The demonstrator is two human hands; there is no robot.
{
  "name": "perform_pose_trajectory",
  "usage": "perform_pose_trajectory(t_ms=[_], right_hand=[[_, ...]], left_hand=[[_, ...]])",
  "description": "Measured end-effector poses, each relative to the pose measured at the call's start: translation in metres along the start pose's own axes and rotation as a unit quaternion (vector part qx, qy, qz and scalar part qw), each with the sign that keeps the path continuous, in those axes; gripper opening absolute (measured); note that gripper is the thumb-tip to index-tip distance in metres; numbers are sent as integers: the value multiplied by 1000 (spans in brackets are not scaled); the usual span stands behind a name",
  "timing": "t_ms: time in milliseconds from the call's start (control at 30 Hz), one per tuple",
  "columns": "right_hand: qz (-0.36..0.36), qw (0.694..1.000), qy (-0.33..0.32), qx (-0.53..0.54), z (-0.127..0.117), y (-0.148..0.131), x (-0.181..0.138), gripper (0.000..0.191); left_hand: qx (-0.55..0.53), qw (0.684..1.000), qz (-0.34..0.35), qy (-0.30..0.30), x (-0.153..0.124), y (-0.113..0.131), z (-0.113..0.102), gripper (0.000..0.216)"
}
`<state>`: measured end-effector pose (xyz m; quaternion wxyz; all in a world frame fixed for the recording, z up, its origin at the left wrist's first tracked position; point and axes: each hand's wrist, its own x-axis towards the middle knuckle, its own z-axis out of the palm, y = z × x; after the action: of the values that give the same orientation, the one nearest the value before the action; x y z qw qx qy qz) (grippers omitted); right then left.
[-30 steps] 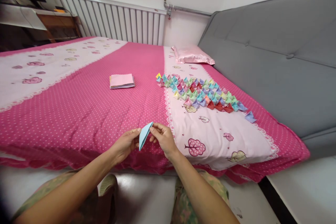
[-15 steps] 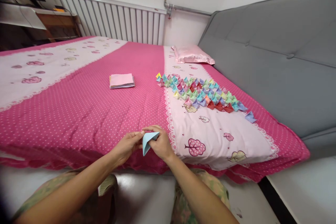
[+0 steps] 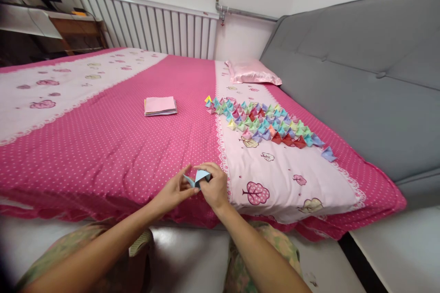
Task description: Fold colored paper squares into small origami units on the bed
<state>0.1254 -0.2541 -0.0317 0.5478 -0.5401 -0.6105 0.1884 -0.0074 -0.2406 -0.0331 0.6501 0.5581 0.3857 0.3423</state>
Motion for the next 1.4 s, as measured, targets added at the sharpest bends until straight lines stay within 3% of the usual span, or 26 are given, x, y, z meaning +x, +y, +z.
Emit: perform_pose_trajectory(t_ms=[200, 333, 433, 500, 700, 833, 900, 1033, 1267, 1400], right_hand=[[-1, 998, 39, -39, 1, 0, -2, 33], [13, 997, 69, -41, 3, 2, -1, 26], [18, 997, 72, -30, 4, 3, 0, 24], [10, 997, 68, -23, 5, 2, 0, 25], [-27, 999, 19, -23, 5, 0, -4, 33], [-52, 996, -15, -75, 5, 4, -6, 43], [-63, 992, -32, -103, 4, 5, -5, 48], [-90, 986, -79, -113, 0, 3, -2, 53], [-123, 975, -155, -100, -10, -2, 2, 45], [-120, 976, -148, -104, -11, -4, 2, 36]], left_hand=[[215, 961, 94, 146, -7, -4, 4, 79], [331, 882, 193, 273, -7, -4, 3, 62], [416, 832, 239, 278, -5, -4, 3, 26], [419, 841, 241, 244, -5, -4, 3, 13], [197, 960, 152, 130, -3, -3, 4, 27], [0, 998, 58, 29, 3, 0, 7, 27], [-91, 996, 1, 8, 4, 2, 8, 28], [-181, 981, -59, 36, 6, 4, 3, 18], [-268, 956, -102, 54, 7, 15, -10, 16], [-324, 940, -102, 36, 4, 22, -13, 18]])
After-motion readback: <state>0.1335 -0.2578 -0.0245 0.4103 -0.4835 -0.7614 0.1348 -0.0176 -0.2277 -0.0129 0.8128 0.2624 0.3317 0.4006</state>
